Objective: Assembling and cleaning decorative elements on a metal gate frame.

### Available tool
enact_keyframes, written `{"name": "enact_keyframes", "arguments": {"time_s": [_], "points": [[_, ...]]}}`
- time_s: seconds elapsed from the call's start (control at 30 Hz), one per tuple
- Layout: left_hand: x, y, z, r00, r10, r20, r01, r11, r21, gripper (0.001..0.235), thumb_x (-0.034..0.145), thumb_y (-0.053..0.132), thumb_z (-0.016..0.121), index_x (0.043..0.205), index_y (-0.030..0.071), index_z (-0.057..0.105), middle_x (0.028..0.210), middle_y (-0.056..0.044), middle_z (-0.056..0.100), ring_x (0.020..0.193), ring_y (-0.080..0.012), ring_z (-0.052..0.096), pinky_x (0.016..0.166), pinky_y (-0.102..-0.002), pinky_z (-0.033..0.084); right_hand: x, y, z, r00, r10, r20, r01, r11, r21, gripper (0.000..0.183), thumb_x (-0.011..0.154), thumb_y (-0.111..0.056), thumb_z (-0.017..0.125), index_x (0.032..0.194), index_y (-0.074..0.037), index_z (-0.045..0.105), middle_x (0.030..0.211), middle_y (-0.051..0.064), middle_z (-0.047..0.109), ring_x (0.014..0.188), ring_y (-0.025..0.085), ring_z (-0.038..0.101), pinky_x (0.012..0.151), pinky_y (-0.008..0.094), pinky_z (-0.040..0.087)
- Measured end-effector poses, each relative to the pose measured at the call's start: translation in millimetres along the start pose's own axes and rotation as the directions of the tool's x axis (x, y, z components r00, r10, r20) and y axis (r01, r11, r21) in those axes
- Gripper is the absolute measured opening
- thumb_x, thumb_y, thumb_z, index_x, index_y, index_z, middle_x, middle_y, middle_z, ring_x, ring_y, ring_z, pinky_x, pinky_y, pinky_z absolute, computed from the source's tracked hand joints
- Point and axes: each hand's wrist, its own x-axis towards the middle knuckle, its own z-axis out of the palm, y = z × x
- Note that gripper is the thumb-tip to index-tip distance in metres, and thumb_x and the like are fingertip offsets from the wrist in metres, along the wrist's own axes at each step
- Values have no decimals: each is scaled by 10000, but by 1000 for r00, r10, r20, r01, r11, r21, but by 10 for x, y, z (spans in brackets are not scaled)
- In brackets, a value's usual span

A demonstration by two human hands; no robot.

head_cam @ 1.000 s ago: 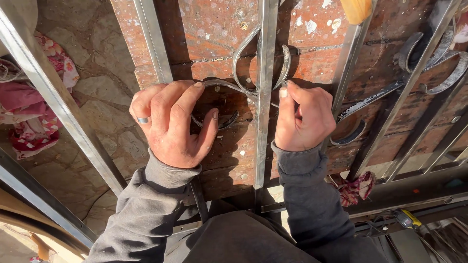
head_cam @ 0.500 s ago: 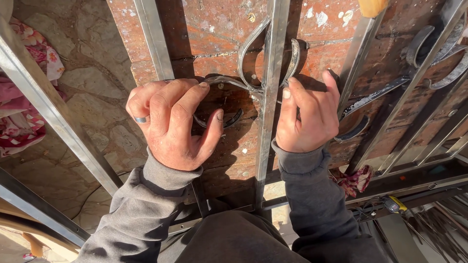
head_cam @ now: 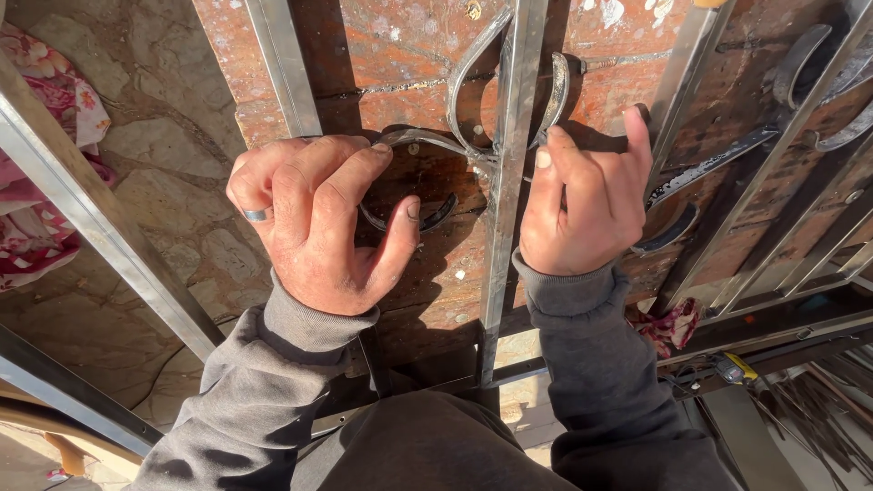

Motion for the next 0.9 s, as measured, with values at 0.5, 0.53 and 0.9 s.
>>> {"name": "enact_keyframes", "arguments": {"time_s": [0.5, 0.53, 0.9], "points": [[77, 27, -34, 1000, -2, -6, 1, 1000, -18, 416, 929, 221, 850, 1271, 90, 651, 1272, -58, 619, 1186, -293, 493, 1079, -451, 331, -43, -214, 141, 888, 457, -46, -443, 880, 171, 57, 1017, -16, 704, 1040, -26, 652, 813, 55, 627, 730, 163, 570, 1160, 458, 466], [113, 50, -43, 1000, -7, -6, 7, 1000, -2, 409, 888, 213, 854, 1222, 77, 660, 1225, -70, 627, 1170, -317, 490, 1078, -480, 337, -72, -223, 163, 895, 440, -71, -424, 889, 173, 51, 1047, -23, 698, 1054, -27, 648, 771, 49, 596, 648, 167, 524, 1269, 472, 438], [38, -30, 2, 1000, 10, -19, -11, 999, -44, 397, 961, 223, 848, 1286, 108, 651, 1297, -40, 624, 1190, -273, 486, 1074, -440, 330, 14, -297, 184, 902, 403, -154, -405, 914, 20, 55, 1025, -61, 704, 1037, -53, 651, 796, 27, 622, 742, 203, 602, 1260, 522, 373]]}}
